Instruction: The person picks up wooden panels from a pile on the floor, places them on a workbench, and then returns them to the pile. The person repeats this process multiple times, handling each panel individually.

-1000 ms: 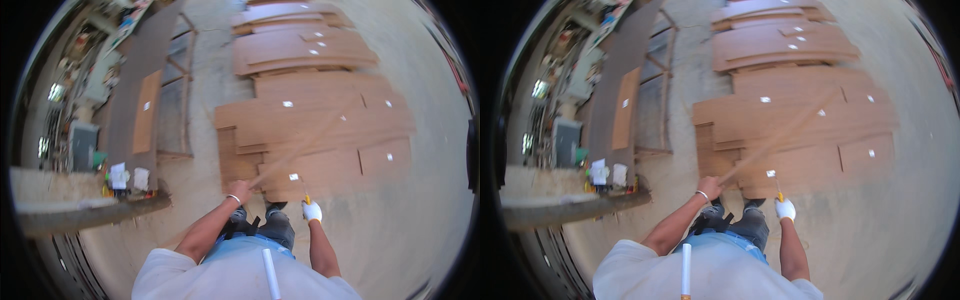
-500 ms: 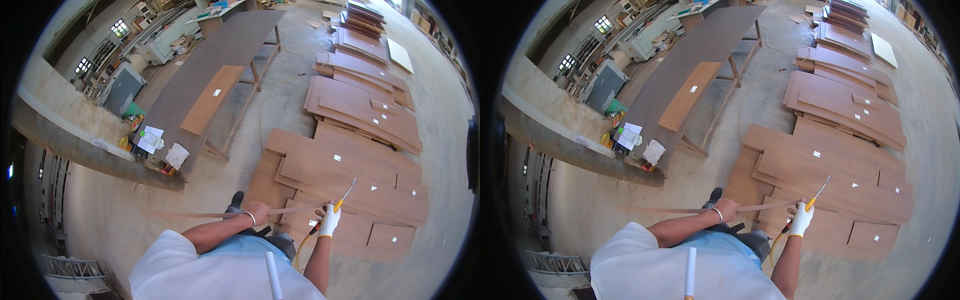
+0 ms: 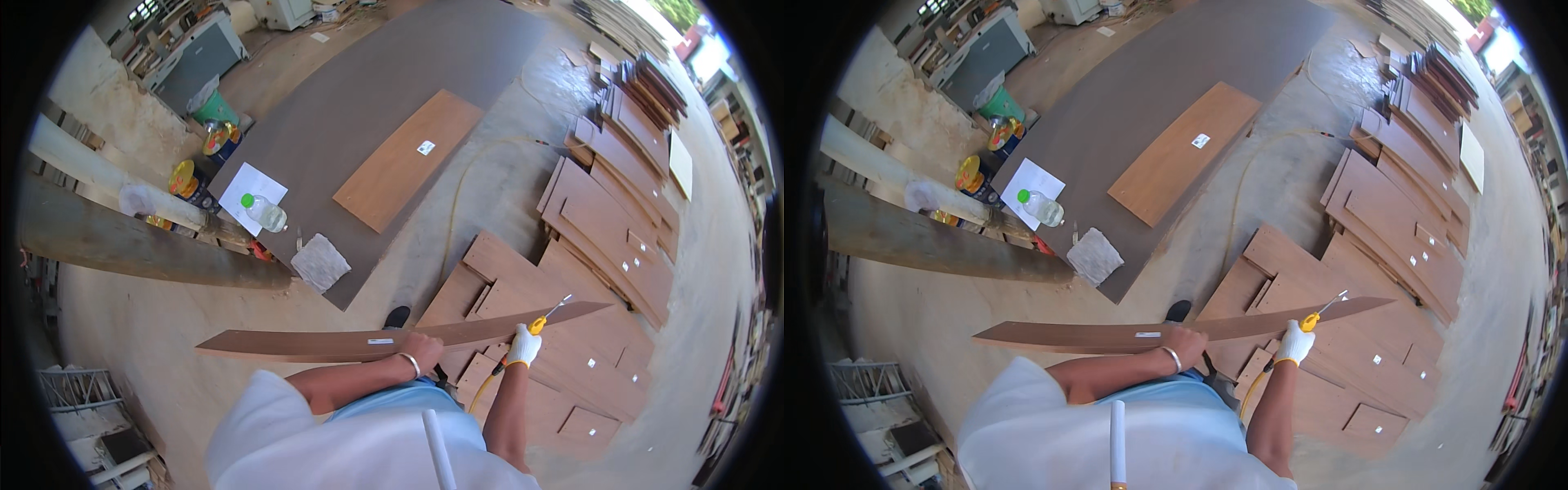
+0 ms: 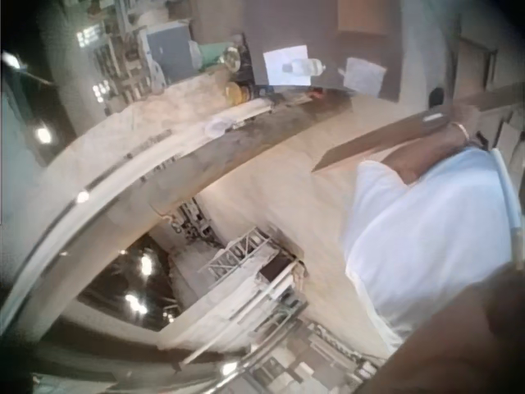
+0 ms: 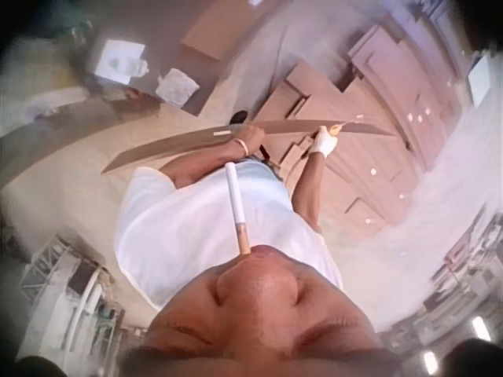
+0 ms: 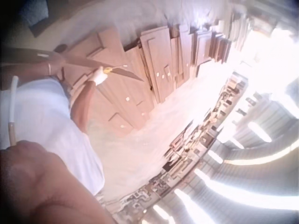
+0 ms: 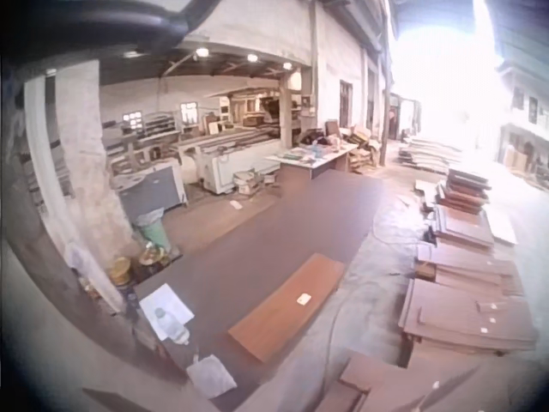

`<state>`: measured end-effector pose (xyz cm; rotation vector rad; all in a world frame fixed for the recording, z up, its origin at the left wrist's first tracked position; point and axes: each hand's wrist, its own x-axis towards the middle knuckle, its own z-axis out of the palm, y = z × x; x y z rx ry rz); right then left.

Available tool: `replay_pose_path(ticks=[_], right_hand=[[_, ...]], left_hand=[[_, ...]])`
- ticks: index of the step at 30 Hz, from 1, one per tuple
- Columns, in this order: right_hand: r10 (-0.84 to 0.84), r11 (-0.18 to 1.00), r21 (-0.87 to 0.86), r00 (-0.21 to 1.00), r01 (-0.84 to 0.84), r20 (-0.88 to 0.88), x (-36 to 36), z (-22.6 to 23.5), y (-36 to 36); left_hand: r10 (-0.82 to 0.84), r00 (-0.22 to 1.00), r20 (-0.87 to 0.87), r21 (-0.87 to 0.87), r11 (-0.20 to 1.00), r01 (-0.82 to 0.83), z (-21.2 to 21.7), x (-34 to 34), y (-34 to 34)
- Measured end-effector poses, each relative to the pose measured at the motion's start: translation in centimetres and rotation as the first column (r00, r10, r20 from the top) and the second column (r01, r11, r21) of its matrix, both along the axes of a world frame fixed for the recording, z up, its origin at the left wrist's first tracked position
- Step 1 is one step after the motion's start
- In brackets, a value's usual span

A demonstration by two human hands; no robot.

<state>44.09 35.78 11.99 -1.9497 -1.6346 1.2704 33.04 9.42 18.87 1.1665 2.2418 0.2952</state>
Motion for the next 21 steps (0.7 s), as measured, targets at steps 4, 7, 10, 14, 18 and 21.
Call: replay_pose_path(ticks=[4,7,10,14,18,21], right_hand=[[0.086,0.995,0.064,0.995,-0.082,-0.058,-6.5,3.7,-2.6],[0.159,0.987,0.045,0.952,-0.152,-0.261,-13.2,10.7,-4.7],[0.261,0.96,0.195,0.898,-0.202,-0.355,-18.8,12.7,-4.6],[0.472,0.879,0.281,0.781,-0.384,-0.409,-27.5,14.0,-5.3],[0.514,0.835,0.134,0.668,-0.534,-0.538,-34.7,12.6,-4.0],[0.525,0.798,0.066,0.639,-0.598,-0.562,-39.6,10.2,-3.7]], left_hand=[[0.073,0.983,-0.167,0.031,0.997,-0.069,2.9,-3.8,-4.2],[0.108,0.956,-0.272,0.095,0.992,-0.085,5.9,-6.2,-6.4],[0.141,0.914,-0.381,0.151,0.985,-0.089,7.9,-8.8,-7.5],[0.244,0.824,-0.511,0.184,0.968,-0.173,7.7,-12.3,-7.9],[0.338,0.784,-0.521,0.221,0.94,-0.259,5.6,-16.2,-5.8],[0.379,0.788,-0.485,0.182,0.925,-0.333,4.4,-18.9,-4.2]])
